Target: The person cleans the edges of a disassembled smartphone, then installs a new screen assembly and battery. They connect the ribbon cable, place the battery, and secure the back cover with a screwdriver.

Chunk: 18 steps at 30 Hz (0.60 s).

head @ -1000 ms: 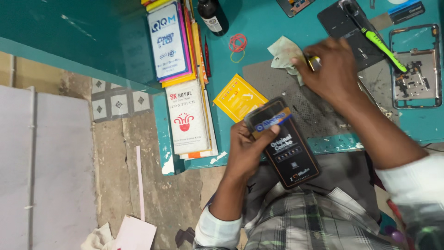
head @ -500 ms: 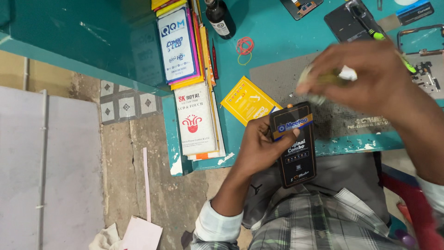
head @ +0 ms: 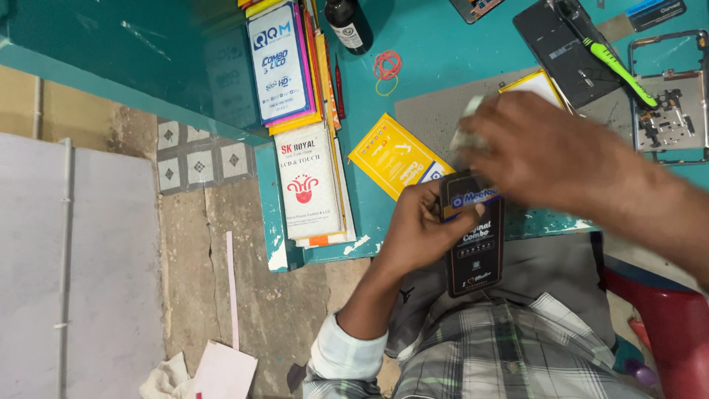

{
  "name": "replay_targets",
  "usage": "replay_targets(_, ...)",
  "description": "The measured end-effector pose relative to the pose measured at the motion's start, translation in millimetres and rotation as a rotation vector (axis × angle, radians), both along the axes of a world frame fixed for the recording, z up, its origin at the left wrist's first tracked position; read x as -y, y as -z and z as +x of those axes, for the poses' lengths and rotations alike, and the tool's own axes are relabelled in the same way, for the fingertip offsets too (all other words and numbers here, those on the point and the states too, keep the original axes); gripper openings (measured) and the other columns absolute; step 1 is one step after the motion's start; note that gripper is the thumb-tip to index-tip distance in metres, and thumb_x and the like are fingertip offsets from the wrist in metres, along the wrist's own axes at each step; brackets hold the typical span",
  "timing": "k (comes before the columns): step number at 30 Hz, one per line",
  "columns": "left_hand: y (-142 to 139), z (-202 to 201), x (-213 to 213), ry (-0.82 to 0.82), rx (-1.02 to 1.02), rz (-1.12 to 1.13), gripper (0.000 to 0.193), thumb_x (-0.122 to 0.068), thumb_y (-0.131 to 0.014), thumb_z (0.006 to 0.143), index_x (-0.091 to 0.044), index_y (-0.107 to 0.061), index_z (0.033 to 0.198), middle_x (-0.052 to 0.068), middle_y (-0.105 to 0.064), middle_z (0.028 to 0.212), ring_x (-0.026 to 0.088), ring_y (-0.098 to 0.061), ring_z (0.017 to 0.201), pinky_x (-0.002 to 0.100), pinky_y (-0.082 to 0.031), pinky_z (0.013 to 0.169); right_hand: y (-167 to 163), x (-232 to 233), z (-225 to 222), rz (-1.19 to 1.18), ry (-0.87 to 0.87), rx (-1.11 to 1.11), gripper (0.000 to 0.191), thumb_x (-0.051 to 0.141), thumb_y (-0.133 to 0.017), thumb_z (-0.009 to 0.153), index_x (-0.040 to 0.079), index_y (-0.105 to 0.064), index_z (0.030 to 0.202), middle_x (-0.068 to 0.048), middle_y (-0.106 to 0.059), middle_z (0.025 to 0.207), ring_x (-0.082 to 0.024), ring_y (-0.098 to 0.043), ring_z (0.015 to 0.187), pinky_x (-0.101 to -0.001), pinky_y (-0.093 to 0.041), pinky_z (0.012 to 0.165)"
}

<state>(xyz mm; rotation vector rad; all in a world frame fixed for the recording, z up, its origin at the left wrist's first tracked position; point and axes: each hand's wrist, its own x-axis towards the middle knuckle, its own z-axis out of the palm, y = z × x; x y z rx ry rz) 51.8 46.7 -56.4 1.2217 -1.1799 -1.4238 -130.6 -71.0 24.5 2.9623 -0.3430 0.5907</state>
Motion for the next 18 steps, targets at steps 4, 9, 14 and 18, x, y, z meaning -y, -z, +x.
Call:
replay_targets(4, -7.1, -4.1, -7.8, -0.031, -0.006, -0.005, 0.014, -0.004, -0.075, 0.097, 0.003, -0.073, 0.109, -0.003, -0.071, 0.095, 0.001, -0.06, 0.087, 0.021, -0.051, 0.075, 12.9, 17.6, -37.7, 0.311, 0.287, 0.266, 0.028, -0.004, -0.072, 0.08, 0.001, -0.077, 0.106, -0.021, -0.063, 0.118, -0.033, -0.065, 0.107, -0.0401, -0.057, 0.085)
replay_targets(9, -18.6, 3.0, -13.0, -0.04, -0.162, -0.056, 0.03, -0.005, -0.075, 0.094, 0.0, -0.068, 0.123, -0.002, -0.074, 0.108, 0.002, -0.064, 0.099, 0.022, -0.054, 0.091, 50.1, 22.0, -62.1, 1.12, 0.115, 0.928, 0.016, -0.002, -0.069, 0.099, 0.004, -0.069, 0.114, -0.01, -0.065, 0.12, -0.019, -0.072, 0.117, -0.0295, -0.063, 0.108)
replay_targets(14, -22.2, 8.7, -16.4, -0.015, -0.15, -0.068, 0.028, -0.005, -0.079, 0.096, 0.002, -0.071, 0.122, 0.0, -0.075, 0.107, 0.005, -0.064, 0.097, 0.024, -0.053, 0.088, 61.2, 1.6, -71.4, 0.994, 0.107, 0.794, 0.023, 0.001, -0.076, 0.09, 0.003, -0.071, 0.113, -0.012, -0.069, 0.12, -0.018, -0.073, 0.106, -0.0288, -0.064, 0.094)
replay_targets(18, -23.9, 9.2, -16.6, -0.008, -0.149, -0.078, 0.028, -0.004, -0.079, 0.096, 0.002, -0.071, 0.122, 0.001, -0.074, 0.107, 0.005, -0.064, 0.097, 0.024, -0.053, 0.088, 39.5, -22.7, -74.6, 0.715, 0.218, 0.438, 0.032, 0.001, -0.075, 0.081, 0.004, -0.074, 0.112, -0.014, -0.069, 0.114, -0.019, -0.072, 0.095, -0.0274, -0.062, 0.074)
